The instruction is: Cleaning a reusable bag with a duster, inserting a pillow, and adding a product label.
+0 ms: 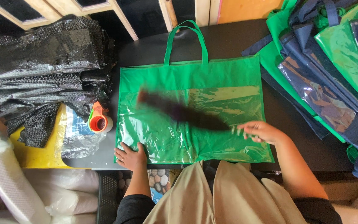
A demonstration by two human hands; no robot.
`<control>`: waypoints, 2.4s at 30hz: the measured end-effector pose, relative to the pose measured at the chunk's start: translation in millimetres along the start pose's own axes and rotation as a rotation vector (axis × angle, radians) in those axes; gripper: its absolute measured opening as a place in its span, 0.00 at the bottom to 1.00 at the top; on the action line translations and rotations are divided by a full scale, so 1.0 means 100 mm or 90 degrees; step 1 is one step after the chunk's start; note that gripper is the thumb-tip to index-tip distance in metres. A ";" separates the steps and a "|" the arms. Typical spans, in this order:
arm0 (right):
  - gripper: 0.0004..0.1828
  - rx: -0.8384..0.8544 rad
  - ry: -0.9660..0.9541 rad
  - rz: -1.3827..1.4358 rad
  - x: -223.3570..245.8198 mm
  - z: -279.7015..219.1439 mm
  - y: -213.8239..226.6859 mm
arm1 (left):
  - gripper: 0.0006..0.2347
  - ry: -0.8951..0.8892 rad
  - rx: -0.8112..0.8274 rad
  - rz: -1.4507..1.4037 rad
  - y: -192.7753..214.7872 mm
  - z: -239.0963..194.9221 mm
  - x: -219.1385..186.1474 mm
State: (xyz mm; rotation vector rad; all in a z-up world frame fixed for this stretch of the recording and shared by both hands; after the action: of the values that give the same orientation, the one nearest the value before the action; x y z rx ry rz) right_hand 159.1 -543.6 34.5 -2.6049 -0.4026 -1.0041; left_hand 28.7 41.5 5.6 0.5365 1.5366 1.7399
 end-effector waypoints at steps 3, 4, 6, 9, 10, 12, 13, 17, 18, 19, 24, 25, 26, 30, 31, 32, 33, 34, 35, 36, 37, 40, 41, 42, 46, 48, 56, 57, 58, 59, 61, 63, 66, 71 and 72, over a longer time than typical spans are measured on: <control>0.19 0.043 -0.061 -0.123 -0.09 -0.01 0.02 | 0.38 -0.001 -0.008 -0.010 0.01 0.00 0.00; 0.20 0.026 -0.069 -0.173 -0.11 0.02 0.07 | 0.38 0.000 -0.010 -0.010 0.02 0.00 0.00; 0.23 -0.049 0.005 -0.102 -0.06 0.01 0.23 | 0.38 0.002 -0.007 -0.001 0.03 -0.01 -0.01; 0.23 -0.169 0.111 0.025 -0.04 0.01 0.49 | 0.38 0.005 -0.001 0.008 0.05 0.00 -0.02; 0.20 -0.215 0.142 0.079 -0.05 -0.01 0.59 | 0.38 0.006 0.003 0.006 0.05 -0.01 -0.02; 0.21 -0.198 0.133 0.078 -0.06 -0.17 0.60 | 0.37 0.005 0.005 -0.001 0.09 -0.01 -0.03; 0.22 -0.180 0.125 0.076 -0.06 -0.25 0.60 | 0.37 0.006 0.005 -0.010 0.10 -0.01 -0.05; 0.21 -0.095 -0.036 -0.053 -0.40 -0.55 0.62 | 0.38 0.007 0.027 -0.012 0.08 0.01 -0.04; 0.22 -0.055 -0.130 -0.196 -0.51 -0.62 0.67 | 0.37 0.011 0.036 -0.020 0.11 0.02 -0.05; 0.24 -0.015 -0.225 -0.337 -0.64 -0.70 0.74 | 0.36 0.015 0.045 -0.029 0.15 0.03 -0.07; 0.24 -0.203 -0.047 0.055 -1.31 -0.77 1.46 | 0.37 0.023 0.069 -0.029 0.19 0.04 -0.11; 0.23 -0.299 0.031 0.164 -1.36 -0.83 1.57 | 0.37 0.020 0.059 -0.031 0.18 0.04 -0.09; 0.23 -0.299 0.030 0.167 -1.33 -0.84 1.53 | 0.37 0.019 0.059 -0.029 0.19 0.05 -0.10; 0.23 -0.171 0.058 0.205 -1.29 -0.87 1.32 | 0.37 0.021 0.066 -0.032 0.16 0.04 -0.08; 0.25 -0.125 -0.009 0.130 -1.33 -0.84 1.26 | 0.37 0.016 0.055 -0.029 0.16 0.04 -0.08; 0.25 -0.125 -0.008 0.131 -1.26 -0.87 1.25 | 0.37 0.016 0.055 -0.029 0.17 0.04 -0.09; 0.25 -0.096 -0.082 0.040 -1.25 -0.88 1.20 | 0.37 0.019 0.066 -0.031 0.18 0.04 -0.11; 0.25 -0.066 -0.157 -0.051 -1.24 -0.89 1.15 | 0.37 0.024 0.077 -0.031 0.20 0.04 -0.10; 0.25 -0.065 -0.157 -0.051 -1.32 -0.83 1.26 | 0.37 0.024 0.077 -0.030 0.19 0.04 -0.09; 0.25 -0.114 -0.111 -0.016 -1.38 -0.78 1.40 | 0.37 0.020 0.069 -0.031 0.18 0.04 -0.09; 0.26 -0.165 -0.066 0.018 -1.44 -0.74 1.54 | 0.37 0.015 0.062 -0.032 0.17 0.04 -0.08; 0.23 -0.328 0.061 0.186 -1.28 -0.78 1.58 | 0.37 0.006 0.061 -0.025 0.16 0.04 -0.07; 0.23 -0.328 0.063 0.189 -1.18 -0.81 1.52 | 0.37 0.004 0.059 -0.025 0.14 0.05 -0.06; 0.24 -0.284 0.089 0.205 -1.09 -0.85 1.43 | 0.37 0.000 0.050 -0.027 0.13 0.04 -0.05; 0.26 -0.105 -0.013 0.082 -1.12 -0.73 1.20 | 0.37 -0.028 0.010 -0.033 0.08 0.03 0.00; 0.25 -0.092 -0.089 -0.035 -1.02 -0.80 1.08 | 0.37 -0.038 -0.014 -0.026 0.05 0.03 0.02; 0.24 -0.420 -0.047 0.147 -1.28 -0.75 1.34 | 0.39 0.002 0.131 0.041 0.05 0.32 0.07; 0.24 -0.414 0.053 0.202 -1.24 -0.76 1.37 | 0.38 -0.028 0.121 0.032 0.08 0.42 0.05; 0.25 -0.405 0.156 0.255 -1.18 -0.75 1.43 | 0.36 -0.057 0.109 0.022 0.11 0.54 0.01; 0.25 -0.407 0.157 0.257 -1.11 -0.82 1.44 | 0.36 -0.059 0.108 0.022 0.04 0.70 0.03; 0.23 -0.483 0.270 0.228 -0.90 -1.05 1.52 | 0.31 -0.207 0.064 -0.101 -0.08 1.02 -0.06; 0.23 -0.555 0.271 0.192 -0.78 -1.15 1.67 | 0.29 -0.277 0.033 -0.162 -0.28 1.39 -0.13; 0.21 -0.796 0.241 -0.055 -0.84 -1.20 2.14 | 0.31 -0.352 0.002 -0.235 -0.47 1.81 -0.36; 0.43 -1.172 0.013 -0.459 -0.06 -1.03 1.48 | 0.45 -0.304 0.169 -0.203 -0.52 2.24 -0.91; 0.39 -1.092 0.110 -0.406 0.01 -0.74 1.36 | 0.47 -0.194 0.241 -0.149 -0.51 2.27 -0.94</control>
State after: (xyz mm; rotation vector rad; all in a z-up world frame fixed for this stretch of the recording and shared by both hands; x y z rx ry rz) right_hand 165.9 -696.1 61.1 -3.7384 -0.3947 -2.6497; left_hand 266.9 120.3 15.6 0.7390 1.6360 1.1370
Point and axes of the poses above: each hand's wrist, its own z-axis towards the middle knuckle, its own y-axis out of the back of the hand, x = y × z, the point moved 5 cm from there along z, towards the middle knuckle, and after that the axes turned 12 degrees about -y, right-handed, at the moved point
